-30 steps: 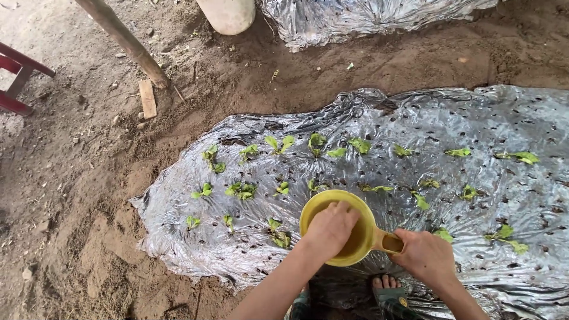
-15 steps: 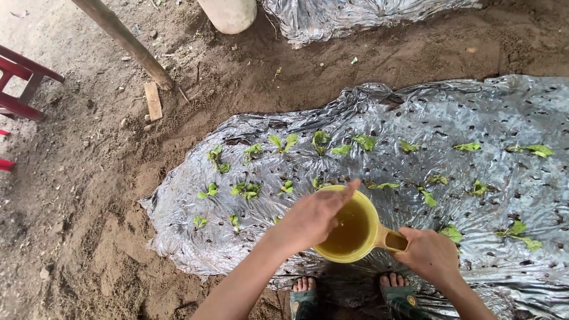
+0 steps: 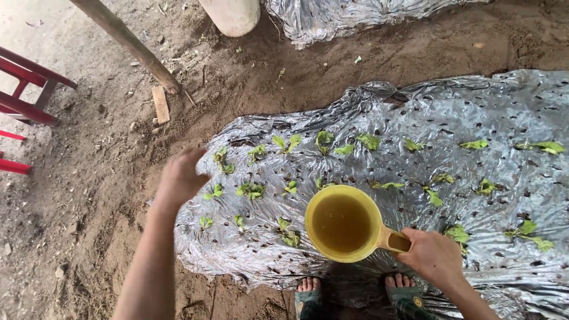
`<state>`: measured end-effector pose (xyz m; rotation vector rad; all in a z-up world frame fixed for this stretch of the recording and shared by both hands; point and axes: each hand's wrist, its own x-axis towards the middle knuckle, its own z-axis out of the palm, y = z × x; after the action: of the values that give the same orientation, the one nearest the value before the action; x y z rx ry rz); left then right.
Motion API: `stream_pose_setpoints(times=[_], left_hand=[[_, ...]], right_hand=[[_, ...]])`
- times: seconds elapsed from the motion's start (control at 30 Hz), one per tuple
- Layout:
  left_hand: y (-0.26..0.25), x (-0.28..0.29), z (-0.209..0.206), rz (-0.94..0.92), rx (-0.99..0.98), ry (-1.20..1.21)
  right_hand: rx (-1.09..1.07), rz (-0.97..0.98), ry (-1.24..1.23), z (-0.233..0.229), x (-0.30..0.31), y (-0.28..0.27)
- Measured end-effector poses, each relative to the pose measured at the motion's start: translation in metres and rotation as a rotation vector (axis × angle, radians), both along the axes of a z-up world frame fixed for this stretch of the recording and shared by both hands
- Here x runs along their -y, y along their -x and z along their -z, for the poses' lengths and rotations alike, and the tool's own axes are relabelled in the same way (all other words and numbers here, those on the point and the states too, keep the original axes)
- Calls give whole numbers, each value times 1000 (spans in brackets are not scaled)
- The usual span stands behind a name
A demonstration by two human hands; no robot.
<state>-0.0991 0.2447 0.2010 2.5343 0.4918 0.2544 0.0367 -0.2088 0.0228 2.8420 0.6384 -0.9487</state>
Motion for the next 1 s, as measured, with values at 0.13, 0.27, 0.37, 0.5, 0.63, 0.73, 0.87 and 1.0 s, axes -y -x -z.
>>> stream_pose_setpoints(times=[0.13,0.27,0.37,0.5,0.63,0.73,0.87,1.0], left_hand=[[46,-32,-21,-275,-126,-426],[101,-43,-29,-20,393,-322],[90,-44,22,-547,-552,-242],[114,-55,53,-563,-421,35],[120,-75,107,-678,-824,-471],[75,-3,106,-325,-536,-540],[-4,149,84,370,143,-92],[-54,223,125,656,-670,-223]], right_hand=[[8,-13,-17,4,2,0],[20,-23,-25,4,4,-2],[39,-21,-9,7,3,-3],[19,-18,1,8,5,3],[33,-25,-32,4,4,1],[17,-18,-29,6,3,2],[50,-51,42,8,-6,2],[36,-29,-21,-3,-13,6]])
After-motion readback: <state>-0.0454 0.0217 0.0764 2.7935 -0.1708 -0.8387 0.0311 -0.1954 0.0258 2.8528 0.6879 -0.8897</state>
